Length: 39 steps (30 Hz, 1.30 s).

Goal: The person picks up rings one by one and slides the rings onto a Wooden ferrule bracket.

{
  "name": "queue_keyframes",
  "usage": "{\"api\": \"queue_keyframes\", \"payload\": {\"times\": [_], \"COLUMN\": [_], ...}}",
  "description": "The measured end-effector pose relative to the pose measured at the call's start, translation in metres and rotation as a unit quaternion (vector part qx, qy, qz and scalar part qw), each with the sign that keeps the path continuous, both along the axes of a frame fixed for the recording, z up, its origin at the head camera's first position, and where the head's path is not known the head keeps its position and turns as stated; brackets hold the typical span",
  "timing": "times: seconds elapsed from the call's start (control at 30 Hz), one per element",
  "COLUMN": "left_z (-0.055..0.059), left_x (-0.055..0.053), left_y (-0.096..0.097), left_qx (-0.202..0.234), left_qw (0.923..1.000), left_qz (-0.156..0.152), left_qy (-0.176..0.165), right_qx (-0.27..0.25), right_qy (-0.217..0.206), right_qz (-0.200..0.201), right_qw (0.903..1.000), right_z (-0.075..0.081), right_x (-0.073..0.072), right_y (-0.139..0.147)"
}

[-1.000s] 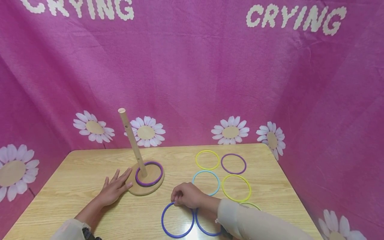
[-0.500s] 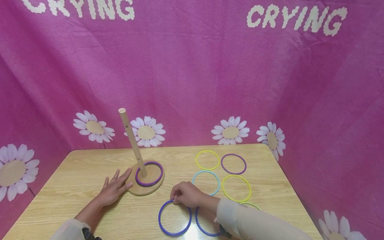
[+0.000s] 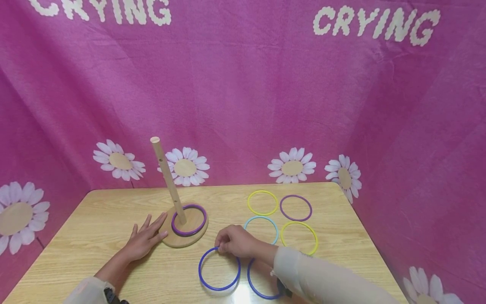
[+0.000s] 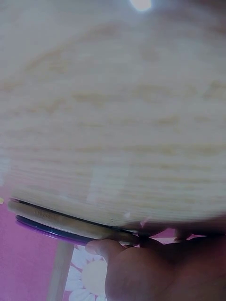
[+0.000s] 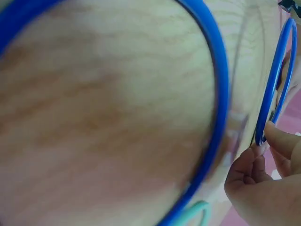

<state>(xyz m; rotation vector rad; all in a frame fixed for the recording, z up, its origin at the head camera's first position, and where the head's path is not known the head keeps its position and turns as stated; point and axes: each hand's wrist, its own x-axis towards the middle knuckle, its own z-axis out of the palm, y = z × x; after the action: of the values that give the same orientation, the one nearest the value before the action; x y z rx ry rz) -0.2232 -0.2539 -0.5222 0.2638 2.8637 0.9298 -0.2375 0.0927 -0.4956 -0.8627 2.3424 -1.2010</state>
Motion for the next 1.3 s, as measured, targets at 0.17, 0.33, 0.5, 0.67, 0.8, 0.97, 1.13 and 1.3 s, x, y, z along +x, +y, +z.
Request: {"api": "queue_keyframes", "payload": {"times": [0.17,0.33,0.5,0.67,0.8,0.97,1.13,1.3], "left_z": [0.001,0.001,0.000,-0.001,-0.001,-0.002,-0.002,-0.001], "left_x": [0.000,0.001,0.000,0.000,0.000,0.001,0.000,0.000], "left_y": [0.001,0.001,0.001,0.001,0.000,0.000,-0.001,0.000], "left_qx": [0.002,0.006,0.012,0.009,0.007,0.005,0.003,0.002], "left_qw": [1.0000,1.0000,0.9998,0.9999,0.9999,0.9999,0.9999,0.9999], "left_qz": [0.001,0.000,-0.003,0.000,0.001,0.000,-0.001,-0.002], "left_qy": [-0.001,0.008,0.018,0.014,0.012,0.013,0.016,0.014], "right_qx": [-0.022,-0.007,-0.008,-0.019,-0.040,-0.066,-0.080,-0.095], "right_qy": [-0.001,0.049,0.081,0.100,0.115,0.132,0.153,0.164], "right_qz": [0.001,0.003,0.002,-0.008,-0.015,-0.020,-0.035,-0.055], "right_qw": [0.9998,0.9987,0.9967,0.9947,0.9924,0.9889,0.9844,0.9803], "right_z": [0.015,0.038,0.064,0.092,0.114,0.144,0.173,0.203], "right_x": [-0.010,-0.024,-0.035,-0.044,-0.051,-0.058,-0.062,-0.064], "right_y": [-0.005,-0.011,-0.017,-0.024,-0.029,-0.036,-0.043,-0.052]}}
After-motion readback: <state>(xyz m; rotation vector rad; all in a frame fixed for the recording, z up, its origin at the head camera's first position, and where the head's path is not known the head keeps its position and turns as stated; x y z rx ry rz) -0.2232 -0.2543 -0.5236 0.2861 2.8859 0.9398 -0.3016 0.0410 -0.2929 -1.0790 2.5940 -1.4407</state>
